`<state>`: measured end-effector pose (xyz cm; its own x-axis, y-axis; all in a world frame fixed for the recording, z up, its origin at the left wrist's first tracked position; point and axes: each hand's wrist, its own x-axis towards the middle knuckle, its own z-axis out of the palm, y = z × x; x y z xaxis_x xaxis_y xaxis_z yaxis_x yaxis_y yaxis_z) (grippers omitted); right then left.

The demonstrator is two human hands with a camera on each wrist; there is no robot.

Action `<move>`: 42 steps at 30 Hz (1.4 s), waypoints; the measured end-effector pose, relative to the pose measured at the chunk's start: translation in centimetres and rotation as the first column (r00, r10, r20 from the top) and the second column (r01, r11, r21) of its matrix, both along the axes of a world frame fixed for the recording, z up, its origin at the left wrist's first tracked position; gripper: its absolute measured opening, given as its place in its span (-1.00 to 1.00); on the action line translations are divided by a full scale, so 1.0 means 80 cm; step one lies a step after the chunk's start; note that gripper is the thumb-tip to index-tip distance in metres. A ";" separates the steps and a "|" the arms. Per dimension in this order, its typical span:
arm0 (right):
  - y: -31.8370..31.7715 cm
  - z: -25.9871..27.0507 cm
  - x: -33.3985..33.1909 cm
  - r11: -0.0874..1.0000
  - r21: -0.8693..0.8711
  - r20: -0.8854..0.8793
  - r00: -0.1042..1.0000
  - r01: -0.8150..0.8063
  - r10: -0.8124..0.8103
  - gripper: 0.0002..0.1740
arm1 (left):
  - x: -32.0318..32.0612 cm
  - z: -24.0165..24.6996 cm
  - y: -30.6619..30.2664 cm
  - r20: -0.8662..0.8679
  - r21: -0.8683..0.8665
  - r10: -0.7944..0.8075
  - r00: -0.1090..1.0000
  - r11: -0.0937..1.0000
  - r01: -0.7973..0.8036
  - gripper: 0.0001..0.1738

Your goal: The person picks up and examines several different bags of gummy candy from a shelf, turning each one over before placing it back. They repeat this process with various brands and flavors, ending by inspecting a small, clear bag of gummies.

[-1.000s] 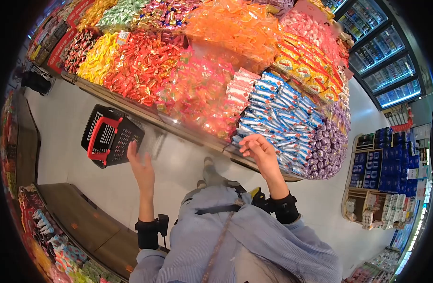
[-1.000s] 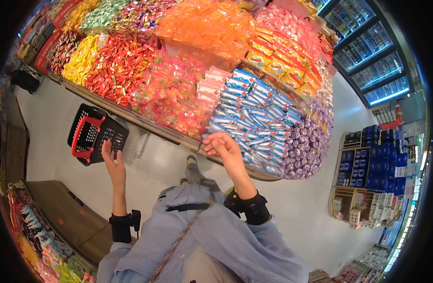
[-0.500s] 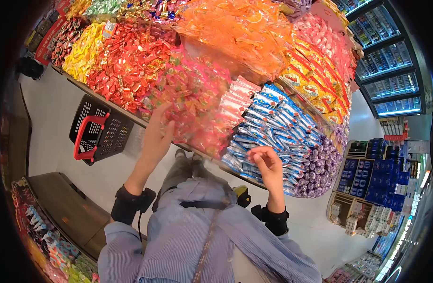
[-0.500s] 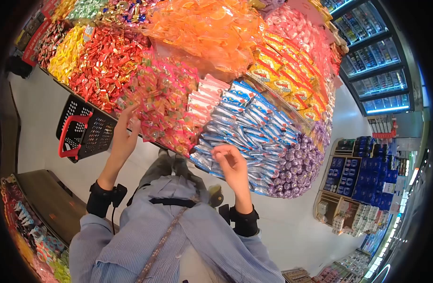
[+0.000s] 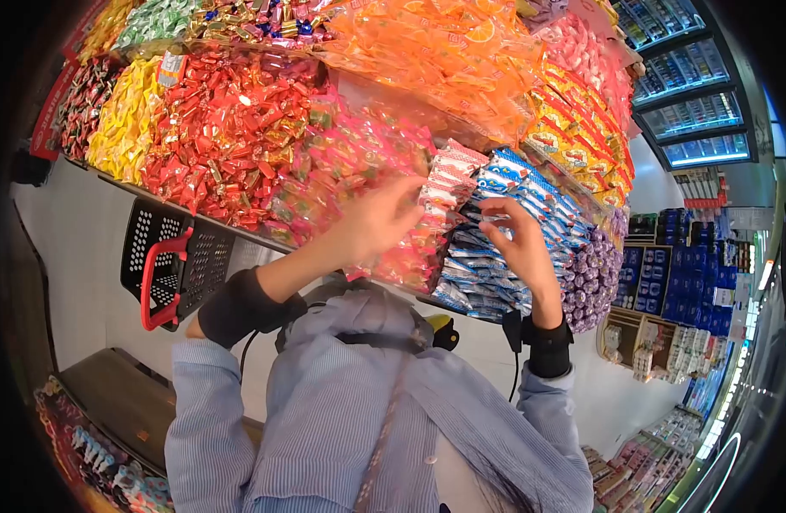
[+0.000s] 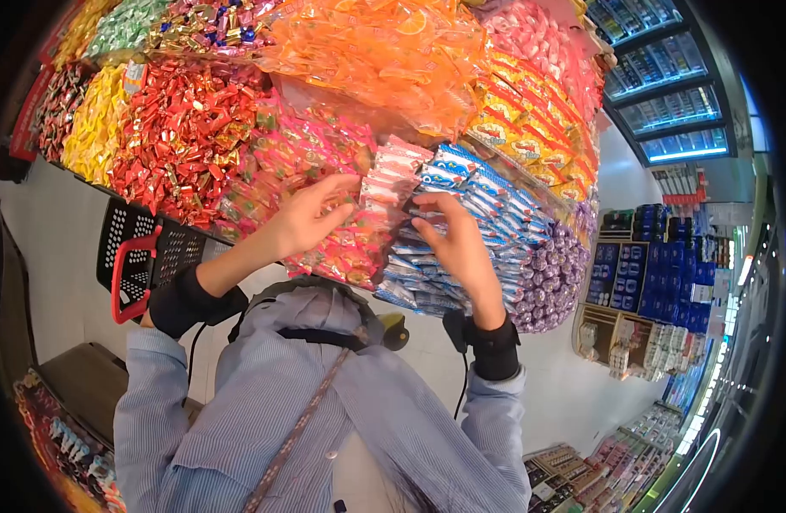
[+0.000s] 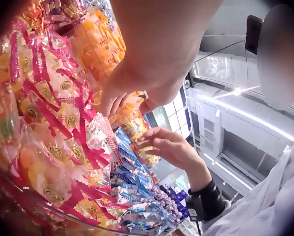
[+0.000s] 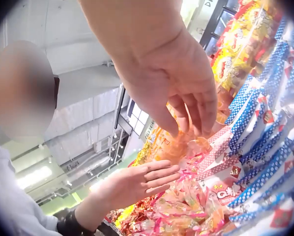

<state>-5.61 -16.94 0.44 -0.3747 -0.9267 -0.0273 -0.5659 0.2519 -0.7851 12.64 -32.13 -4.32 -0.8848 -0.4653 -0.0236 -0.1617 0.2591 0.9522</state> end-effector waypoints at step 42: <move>-0.057 -0.047 -0.056 0.946 0.283 -0.086 0.979 -0.156 0.187 -0.63 | -0.075 -0.006 -0.039 -0.003 0.885 -0.263 0.965 0.449 0.125 -0.09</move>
